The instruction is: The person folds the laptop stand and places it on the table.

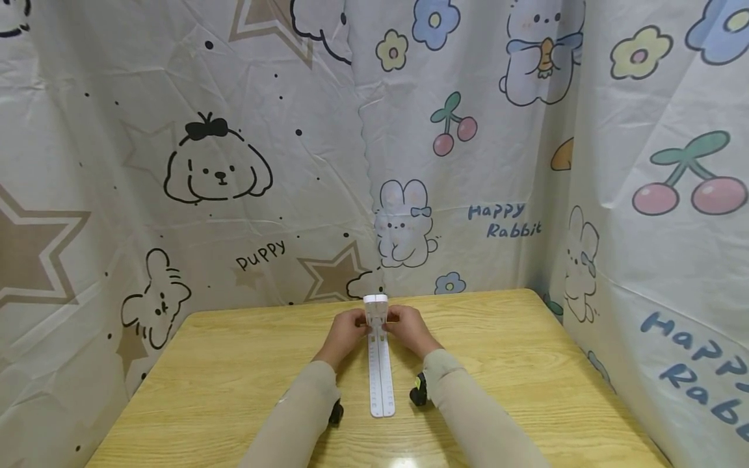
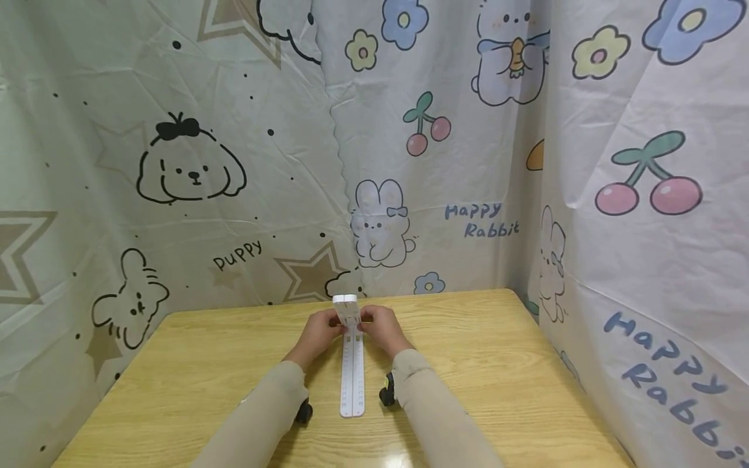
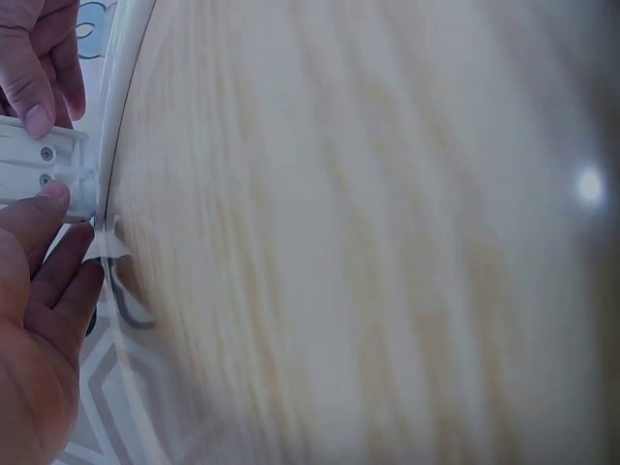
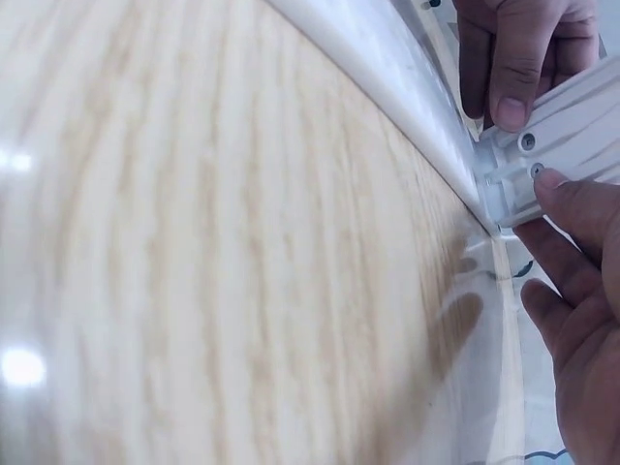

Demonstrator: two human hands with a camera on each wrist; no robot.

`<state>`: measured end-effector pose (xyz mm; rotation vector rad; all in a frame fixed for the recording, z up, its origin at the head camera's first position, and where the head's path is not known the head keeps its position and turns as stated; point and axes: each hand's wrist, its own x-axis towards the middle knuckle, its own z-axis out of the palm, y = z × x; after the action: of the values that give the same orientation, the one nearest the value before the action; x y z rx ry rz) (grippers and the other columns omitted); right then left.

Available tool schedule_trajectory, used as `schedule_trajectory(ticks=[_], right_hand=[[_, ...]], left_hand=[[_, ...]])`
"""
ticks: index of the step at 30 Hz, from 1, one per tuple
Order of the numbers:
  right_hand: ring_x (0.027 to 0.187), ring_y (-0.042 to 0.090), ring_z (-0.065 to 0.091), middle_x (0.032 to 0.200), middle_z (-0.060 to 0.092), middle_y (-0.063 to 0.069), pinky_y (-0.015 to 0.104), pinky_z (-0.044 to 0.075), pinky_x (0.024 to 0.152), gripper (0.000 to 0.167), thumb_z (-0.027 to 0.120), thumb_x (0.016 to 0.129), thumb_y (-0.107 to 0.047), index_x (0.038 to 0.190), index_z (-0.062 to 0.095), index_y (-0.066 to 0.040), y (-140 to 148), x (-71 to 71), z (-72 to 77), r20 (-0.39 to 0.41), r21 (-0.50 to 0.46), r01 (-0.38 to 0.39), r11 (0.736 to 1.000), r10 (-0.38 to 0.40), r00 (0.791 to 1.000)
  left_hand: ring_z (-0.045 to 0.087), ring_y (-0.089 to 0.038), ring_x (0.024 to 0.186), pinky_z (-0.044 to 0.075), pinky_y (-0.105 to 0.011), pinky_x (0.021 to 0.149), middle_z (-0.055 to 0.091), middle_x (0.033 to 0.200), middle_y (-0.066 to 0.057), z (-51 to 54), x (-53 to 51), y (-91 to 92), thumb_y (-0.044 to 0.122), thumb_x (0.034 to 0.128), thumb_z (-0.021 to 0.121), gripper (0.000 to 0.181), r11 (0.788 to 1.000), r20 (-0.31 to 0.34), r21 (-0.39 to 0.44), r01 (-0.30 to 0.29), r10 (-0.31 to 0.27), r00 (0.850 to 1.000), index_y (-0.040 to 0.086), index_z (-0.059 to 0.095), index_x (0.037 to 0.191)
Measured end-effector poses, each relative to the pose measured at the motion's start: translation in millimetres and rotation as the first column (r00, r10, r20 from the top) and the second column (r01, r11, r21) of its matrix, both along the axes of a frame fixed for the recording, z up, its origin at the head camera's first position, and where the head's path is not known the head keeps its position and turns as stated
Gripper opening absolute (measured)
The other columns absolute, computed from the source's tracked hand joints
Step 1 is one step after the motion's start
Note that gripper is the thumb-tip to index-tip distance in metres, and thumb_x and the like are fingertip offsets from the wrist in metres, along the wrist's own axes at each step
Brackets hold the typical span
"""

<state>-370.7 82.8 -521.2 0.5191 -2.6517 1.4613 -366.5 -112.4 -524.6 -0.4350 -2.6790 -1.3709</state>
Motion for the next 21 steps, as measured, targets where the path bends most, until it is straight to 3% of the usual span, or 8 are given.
schedule_trajectory(ticks=[6,11,21], right_hand=[[0.091,0.017,0.067,0.1,0.077,0.005,0.033,0.06,0.083,0.009,0.079,0.087,-0.001,0.095,0.078,-0.006,3.2,-0.6,3.7,0.027,0.019,-0.013,1.0,0.012,1.0],[0.096,0.015,0.067,0.105,0.077,0.003,0.033,0.058,0.09,0.014,0.079,0.087,-0.003,0.099,0.08,-0.008,7.9,-3.3,2.2,0.054,0.011,-0.048,0.999,0.048,0.997],[0.116,0.021,0.067,0.115,0.076,0.0,0.041,0.054,0.102,0.019,0.075,0.094,-0.012,0.112,0.08,-0.016,16.4,-4.5,0.2,0.079,0.057,-0.12,0.991,0.116,0.99]], left_hand=[[0.066,-0.018,0.091,0.058,-0.037,0.085,0.075,0.095,-0.004,2.3,0.4,0.2,0.002,0.0903,0.076,0.006,1.0,0.015,-0.031,-0.003,0.004,1.0,0.006,0.073,0.094],[0.062,-0.016,0.087,0.057,-0.033,0.078,0.074,0.096,-0.006,1.5,-0.9,-3.3,0.003,0.091,0.076,0.005,0.999,0.02,-0.049,0.009,-0.008,1.0,0.007,0.074,0.093],[0.069,-0.024,0.109,0.058,-0.039,0.095,0.075,0.116,-0.008,-4.0,-2.8,-12.8,0.009,0.089,0.08,0.021,0.998,0.086,0.012,0.069,-0.07,0.994,0.009,0.079,0.11]])
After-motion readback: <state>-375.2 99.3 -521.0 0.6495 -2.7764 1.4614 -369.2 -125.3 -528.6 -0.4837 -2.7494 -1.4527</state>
